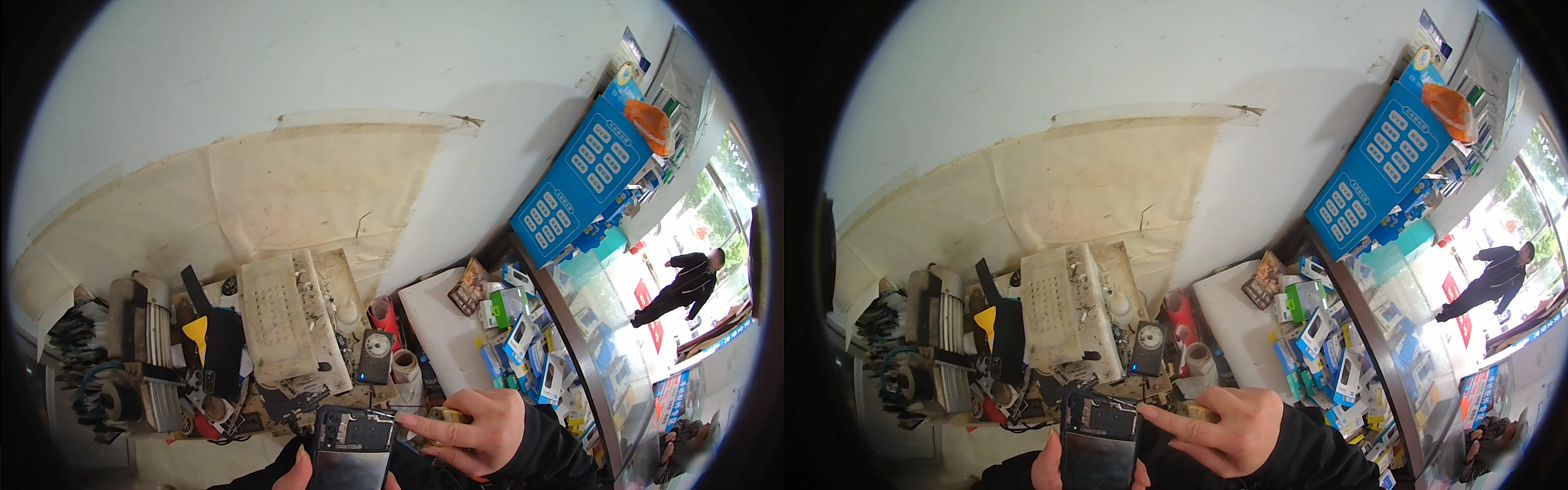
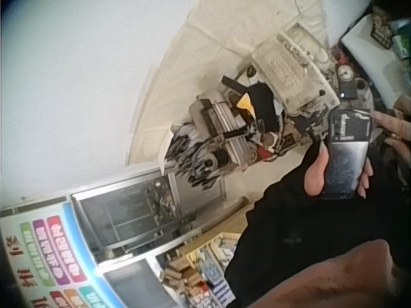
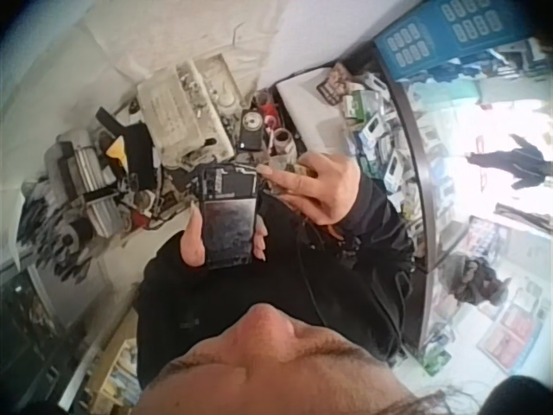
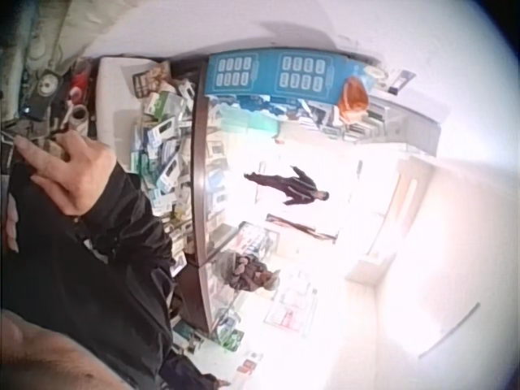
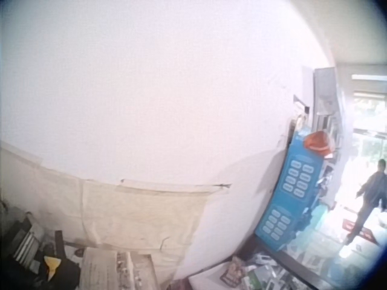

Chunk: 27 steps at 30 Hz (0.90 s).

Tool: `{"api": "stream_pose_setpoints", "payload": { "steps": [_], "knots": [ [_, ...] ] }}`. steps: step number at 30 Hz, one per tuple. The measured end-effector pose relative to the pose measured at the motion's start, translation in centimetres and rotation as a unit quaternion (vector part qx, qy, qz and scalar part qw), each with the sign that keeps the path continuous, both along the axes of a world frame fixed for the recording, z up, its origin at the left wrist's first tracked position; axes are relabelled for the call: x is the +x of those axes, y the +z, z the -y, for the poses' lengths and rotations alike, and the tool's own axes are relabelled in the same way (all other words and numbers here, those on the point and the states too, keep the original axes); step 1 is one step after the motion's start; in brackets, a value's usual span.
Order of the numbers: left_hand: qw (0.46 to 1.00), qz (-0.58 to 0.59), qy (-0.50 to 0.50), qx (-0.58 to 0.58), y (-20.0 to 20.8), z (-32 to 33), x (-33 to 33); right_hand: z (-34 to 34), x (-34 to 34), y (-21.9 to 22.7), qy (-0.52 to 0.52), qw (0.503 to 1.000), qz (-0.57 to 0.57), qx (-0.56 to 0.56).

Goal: The person holds a disassembled smartphone and uses a small screwdriver to loosen and remove screws from the device's frame. They rotate the phone to access different screw locations and continue unscrewing throughout the clip.

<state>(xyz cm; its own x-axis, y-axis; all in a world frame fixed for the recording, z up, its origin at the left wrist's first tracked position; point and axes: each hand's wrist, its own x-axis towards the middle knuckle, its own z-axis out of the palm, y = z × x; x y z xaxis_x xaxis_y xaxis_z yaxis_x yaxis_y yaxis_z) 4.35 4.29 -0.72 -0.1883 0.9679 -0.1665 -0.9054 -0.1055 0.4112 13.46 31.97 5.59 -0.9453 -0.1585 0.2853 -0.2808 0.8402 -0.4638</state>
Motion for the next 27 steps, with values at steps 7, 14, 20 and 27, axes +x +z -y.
{"api": "stream_pose_setpoints", "payload": {
  "steps": [7, 14, 20, 27],
  "knots": [
    [0.999, 0.020, -0.013, 0.031, -0.5, -0.1, 0.1, 0.3, 0.7, 0.1, -0.012, 1.000, -0.014, -0.004],
    [0.998, 0.036, -0.025, 0.039, -0.5, -0.1, 0.3, 0.7, 1.6, 0.1, -0.030, 0.999, -0.027, -0.009],
    [0.996, 0.047, -0.051, 0.047, -0.8, -0.2, 0.1, 0.8, 2.5, -0.1, -0.048, 0.998, -0.019, -0.022],
    [0.977, 0.125, -0.163, 0.046, -3.0, -0.3, -1.8, 1.3, 4.7, -0.6, -0.058, 0.997, -0.046, -0.022]
  ]
}}
